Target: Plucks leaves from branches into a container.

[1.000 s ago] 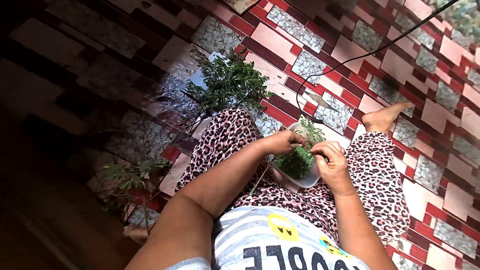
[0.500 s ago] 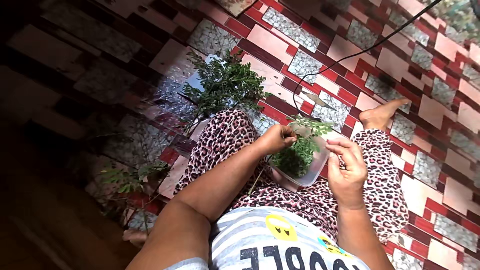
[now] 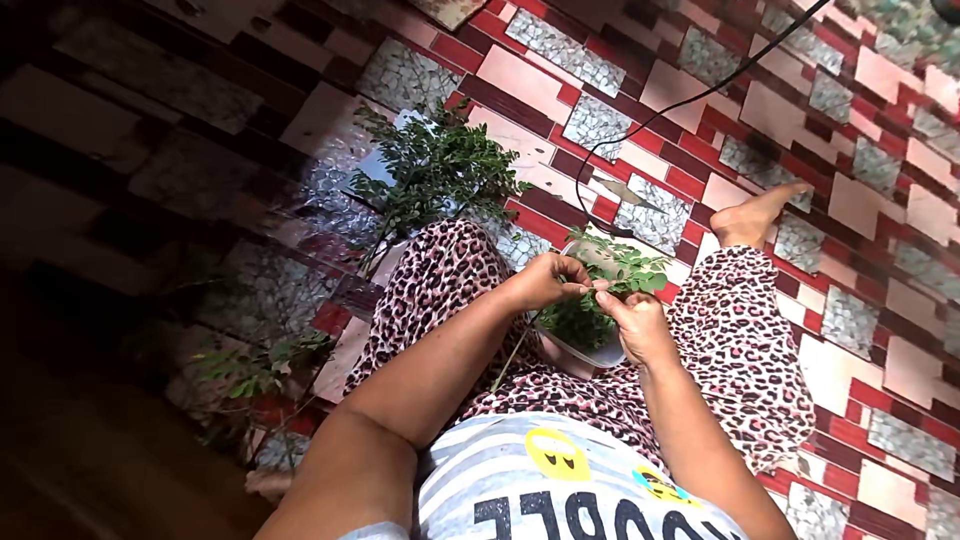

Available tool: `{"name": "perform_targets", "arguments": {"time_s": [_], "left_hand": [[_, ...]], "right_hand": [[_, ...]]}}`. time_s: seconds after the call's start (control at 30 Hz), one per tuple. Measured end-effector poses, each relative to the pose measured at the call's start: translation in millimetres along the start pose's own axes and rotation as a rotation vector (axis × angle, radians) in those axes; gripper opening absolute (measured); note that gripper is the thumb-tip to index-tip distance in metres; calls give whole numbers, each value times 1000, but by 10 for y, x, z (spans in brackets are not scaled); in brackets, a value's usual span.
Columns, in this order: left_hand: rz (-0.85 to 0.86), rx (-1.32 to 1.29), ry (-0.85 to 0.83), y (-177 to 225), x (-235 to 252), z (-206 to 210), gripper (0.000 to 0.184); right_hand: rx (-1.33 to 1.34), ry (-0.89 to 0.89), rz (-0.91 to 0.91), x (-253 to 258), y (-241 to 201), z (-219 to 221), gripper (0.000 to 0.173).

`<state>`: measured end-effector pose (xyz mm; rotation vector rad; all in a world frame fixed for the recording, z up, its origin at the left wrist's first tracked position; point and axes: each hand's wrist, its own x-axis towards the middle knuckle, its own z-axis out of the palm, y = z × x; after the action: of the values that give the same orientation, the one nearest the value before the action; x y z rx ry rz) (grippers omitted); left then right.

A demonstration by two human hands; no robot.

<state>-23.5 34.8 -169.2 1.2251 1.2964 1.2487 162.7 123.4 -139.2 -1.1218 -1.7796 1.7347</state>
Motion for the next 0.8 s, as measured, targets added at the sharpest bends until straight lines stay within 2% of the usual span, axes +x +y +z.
{"name": "perform_targets", "arguments": {"time_s": [0.07, 0.17, 0.27, 0.4, 0.53, 0.7, 0.8], "left_hand": [[4, -15, -22, -8, 1, 0, 8], [-15, -47, -47, -14, 7, -1, 6], [-20, -45, -63, -9, 19, 1, 6], [-43, -48, -43, -22, 32, -4, 8], [-48, -129, -36, -18, 40, 3, 6], [-4, -112, -67, -28, 45, 9, 7], [-3, -127, -70, -43, 47, 11, 6]], "right_hand": [[111, 22, 85, 3, -27, 36, 25], [241, -1, 178, 17, -57, 53, 22], [153, -19, 161, 25, -24, 19, 21], [-28, 15, 13, 20, 15, -50, 23], [-80, -10, 21, 18, 11, -143, 14], [195, -79, 186, -23, -45, -149, 21], [213, -26, 144, -3, 15, -104, 19]]}}
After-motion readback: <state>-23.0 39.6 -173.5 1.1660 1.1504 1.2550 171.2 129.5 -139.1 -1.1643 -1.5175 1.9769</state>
